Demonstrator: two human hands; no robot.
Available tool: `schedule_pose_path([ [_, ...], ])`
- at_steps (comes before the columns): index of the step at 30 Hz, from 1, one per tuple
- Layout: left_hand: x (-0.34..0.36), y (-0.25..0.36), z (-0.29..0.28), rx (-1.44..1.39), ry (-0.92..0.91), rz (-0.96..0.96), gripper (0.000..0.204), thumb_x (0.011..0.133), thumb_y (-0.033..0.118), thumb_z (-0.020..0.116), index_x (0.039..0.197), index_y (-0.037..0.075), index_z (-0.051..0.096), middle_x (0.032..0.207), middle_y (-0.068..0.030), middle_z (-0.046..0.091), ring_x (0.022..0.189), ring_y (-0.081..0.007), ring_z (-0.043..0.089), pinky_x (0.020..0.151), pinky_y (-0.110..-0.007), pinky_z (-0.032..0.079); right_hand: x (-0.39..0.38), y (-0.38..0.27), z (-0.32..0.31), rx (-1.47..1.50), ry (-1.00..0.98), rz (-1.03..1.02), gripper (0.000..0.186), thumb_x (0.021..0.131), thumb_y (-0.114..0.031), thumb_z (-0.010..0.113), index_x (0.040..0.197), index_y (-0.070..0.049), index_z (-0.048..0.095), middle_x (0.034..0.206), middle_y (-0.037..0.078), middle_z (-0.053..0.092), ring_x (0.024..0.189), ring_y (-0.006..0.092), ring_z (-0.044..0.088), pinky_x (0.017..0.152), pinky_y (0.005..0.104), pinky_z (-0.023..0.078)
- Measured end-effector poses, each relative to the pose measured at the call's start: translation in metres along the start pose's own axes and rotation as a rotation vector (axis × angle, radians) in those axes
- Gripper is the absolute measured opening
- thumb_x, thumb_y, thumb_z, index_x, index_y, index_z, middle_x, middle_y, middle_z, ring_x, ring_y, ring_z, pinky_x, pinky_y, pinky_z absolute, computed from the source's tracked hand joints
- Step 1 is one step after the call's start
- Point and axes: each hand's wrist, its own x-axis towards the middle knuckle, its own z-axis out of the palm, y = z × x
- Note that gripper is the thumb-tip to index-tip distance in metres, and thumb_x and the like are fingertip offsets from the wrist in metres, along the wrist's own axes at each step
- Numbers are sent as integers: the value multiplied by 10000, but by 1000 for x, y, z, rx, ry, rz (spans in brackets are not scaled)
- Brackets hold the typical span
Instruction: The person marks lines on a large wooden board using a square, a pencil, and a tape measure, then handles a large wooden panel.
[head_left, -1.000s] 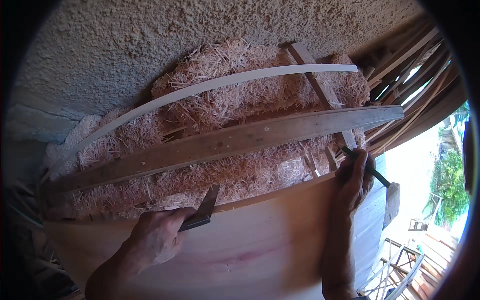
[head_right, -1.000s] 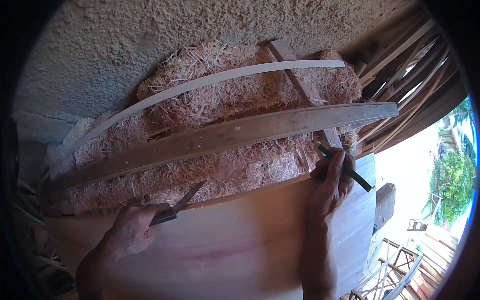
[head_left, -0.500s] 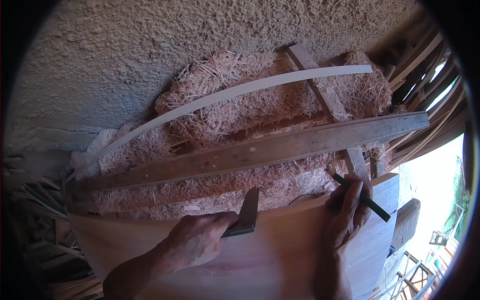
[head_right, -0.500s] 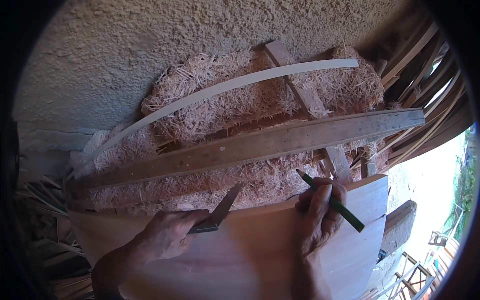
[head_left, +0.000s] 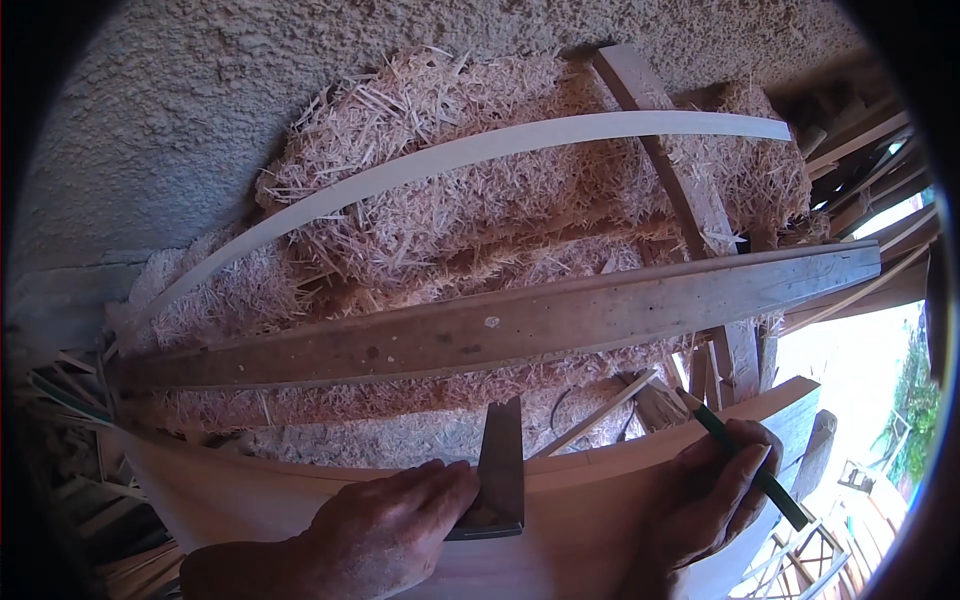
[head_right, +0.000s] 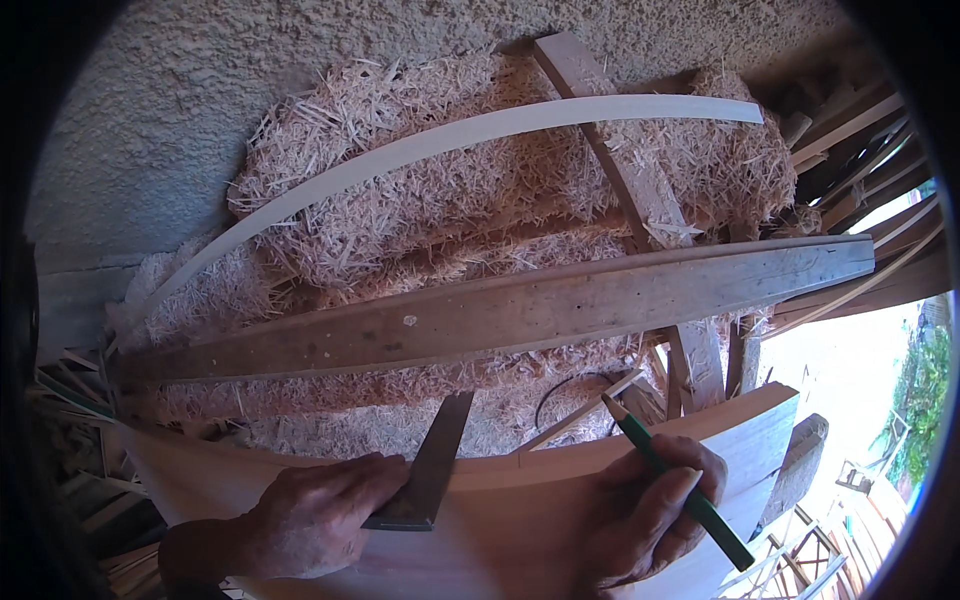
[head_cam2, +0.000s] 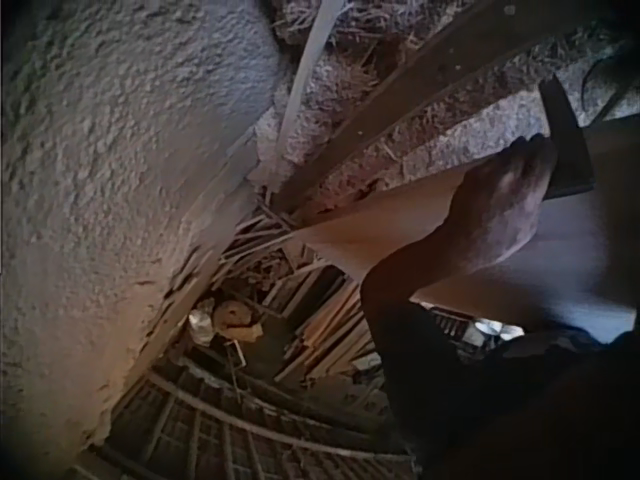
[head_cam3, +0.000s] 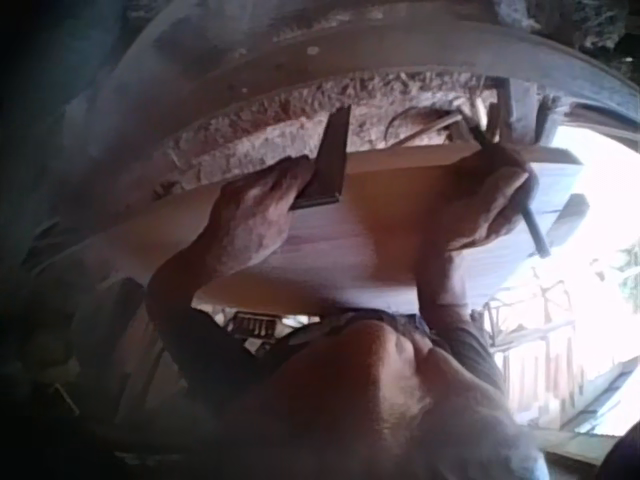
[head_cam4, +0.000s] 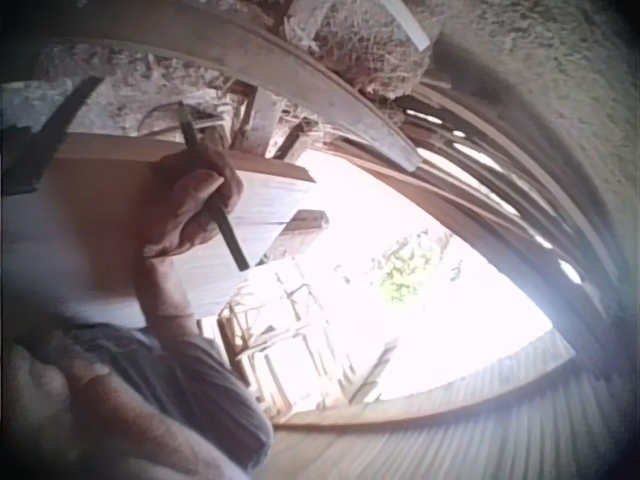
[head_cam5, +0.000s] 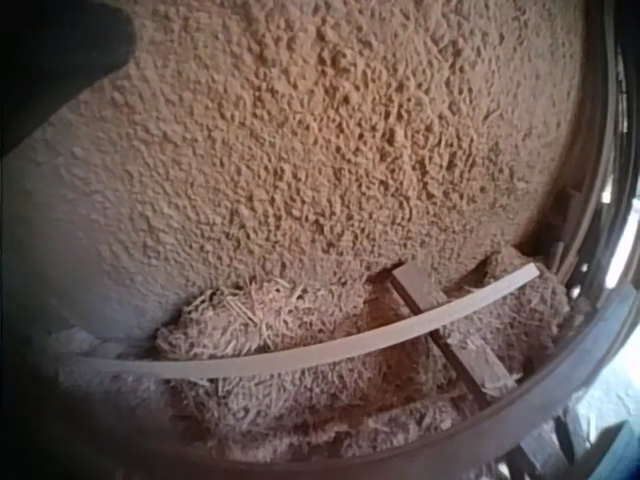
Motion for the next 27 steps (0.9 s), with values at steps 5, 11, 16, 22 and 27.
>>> schedule_pose_path([
  [5,17,13,-1,-21,-108,-63,607,652,-1,716,1228,-35,529,1071,-146,641,967,-258,690,759,-328,611,1,2,-3,42,-26,35,371,1053,-359,393,1068,-17,537,652,56,534,539,102,482,574,226,389],
  [11,31,22,4,59,-74,57,566,678,-2,677,1214,-65,507,1066,-156,628,968,-255,683,753,-322,607,0,0,-5,49,-60,60,366,1052,-362,399,1107,-21,521,629,62,549,539,103,495,594,229,395],
  [16,36,27,1,43,-108,24,541,701,2,656,1214,-84,504,1084,-188,625,983,-265,681,768,-321,607,1,3,-12,32,-114,31,351,1052,-351,399,1131,-27,510,620,64,549,540,105,500,611,236,400],
  [22,35,25,8,61,-101,51,530,718,4,645,1222,-79,504,1099,-194,627,983,-265,684,769,-317,608,2,3,-12,51,-118,48,344,1052,-338,400,1124,-22,514,642,75,557,541,109,496,635,254,409],
  [27,35,26,7,52,-96,47,527,721,4,643,1225,-69,509,1120,-171,633,991,-244,683,770,-309,606,1,5,-12,52,-122,14,336,1053,-327,403,1116,-19,522,674,77,561,560,111,508,630,252,411],
])
